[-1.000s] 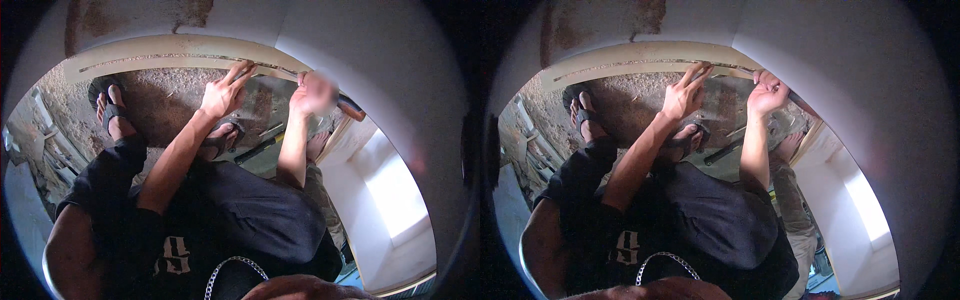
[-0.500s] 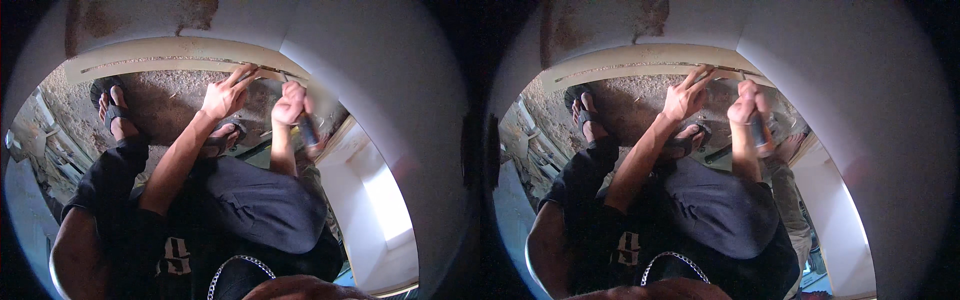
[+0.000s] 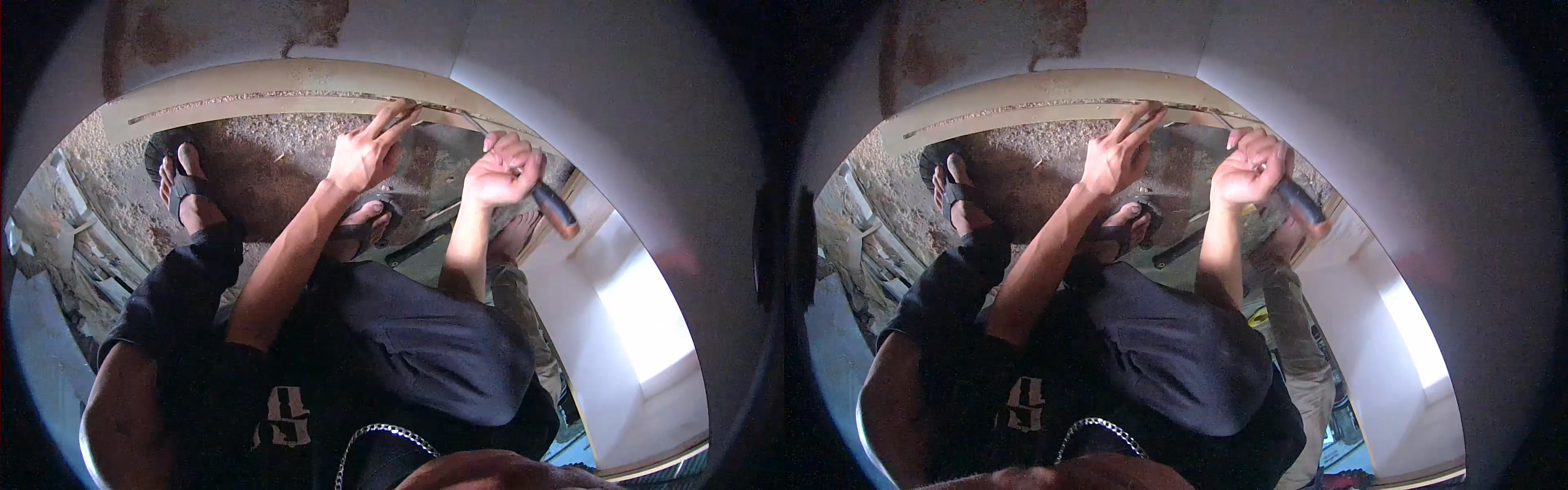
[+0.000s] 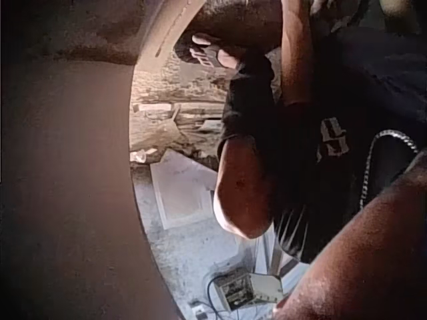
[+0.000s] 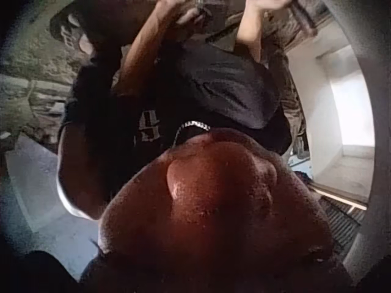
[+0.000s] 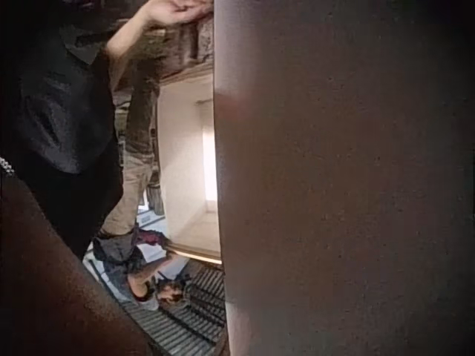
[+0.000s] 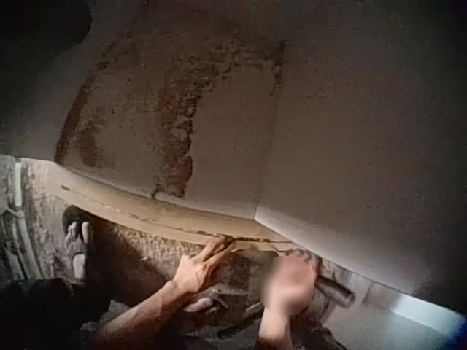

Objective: The person uses a hammer and a screwdriver to pry a wooden door frame away from the floor and wall, hitting the screwdriver with the hammer to wedge it behind the wood.

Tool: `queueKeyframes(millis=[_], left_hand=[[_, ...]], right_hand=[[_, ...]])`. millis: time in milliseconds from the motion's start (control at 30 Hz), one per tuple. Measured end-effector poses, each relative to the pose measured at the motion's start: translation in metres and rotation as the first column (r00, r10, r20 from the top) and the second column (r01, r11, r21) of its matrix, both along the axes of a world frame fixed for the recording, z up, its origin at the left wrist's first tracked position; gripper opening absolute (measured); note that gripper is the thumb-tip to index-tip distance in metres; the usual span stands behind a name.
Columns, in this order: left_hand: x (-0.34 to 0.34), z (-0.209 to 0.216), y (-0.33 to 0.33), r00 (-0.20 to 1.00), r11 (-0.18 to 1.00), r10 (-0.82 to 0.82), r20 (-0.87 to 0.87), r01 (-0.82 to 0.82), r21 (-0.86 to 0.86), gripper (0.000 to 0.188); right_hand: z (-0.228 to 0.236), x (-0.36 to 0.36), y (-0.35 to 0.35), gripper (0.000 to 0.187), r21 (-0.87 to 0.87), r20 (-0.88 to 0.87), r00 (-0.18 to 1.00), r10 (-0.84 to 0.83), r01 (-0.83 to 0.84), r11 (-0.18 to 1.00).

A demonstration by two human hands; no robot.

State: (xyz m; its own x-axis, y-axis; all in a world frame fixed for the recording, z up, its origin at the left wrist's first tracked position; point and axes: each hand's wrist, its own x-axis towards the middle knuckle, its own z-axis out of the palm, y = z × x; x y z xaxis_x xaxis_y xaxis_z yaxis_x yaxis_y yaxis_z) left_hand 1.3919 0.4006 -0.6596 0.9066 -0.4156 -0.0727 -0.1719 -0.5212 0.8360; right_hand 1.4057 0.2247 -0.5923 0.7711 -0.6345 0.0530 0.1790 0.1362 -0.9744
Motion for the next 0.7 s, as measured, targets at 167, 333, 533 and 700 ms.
queueKeyframes(millis=[167,333,533,700], left_hand=[[0.001,-0.001,-0.002,0.998,0.999,0.035,0.046,-0.034,-0.027,0.062],[0.001,-0.001,-0.001,0.999,1.000,0.030,0.036,-0.030,-0.004,0.061],[0.002,-0.002,-0.001,0.998,0.999,0.042,0.052,-0.041,-0.021,0.061],[-0.006,0.003,-0.001,1.000,1.000,0.014,-0.006,-0.014,0.013,0.060]], right_hand=[[-0.005,0.014,-0.004,0.035,0.063,-0.139,0.989,0.054,-0.045,0.997],[-0.012,0.026,-0.006,0.036,-0.002,-0.216,0.948,0.234,-0.240,0.971],[-0.022,0.015,-0.006,0.036,0.040,-0.115,0.988,0.104,-0.100,0.994],[-0.024,-0.005,0.006,0.033,-0.057,0.005,0.998,0.069,-0.069,0.996]])
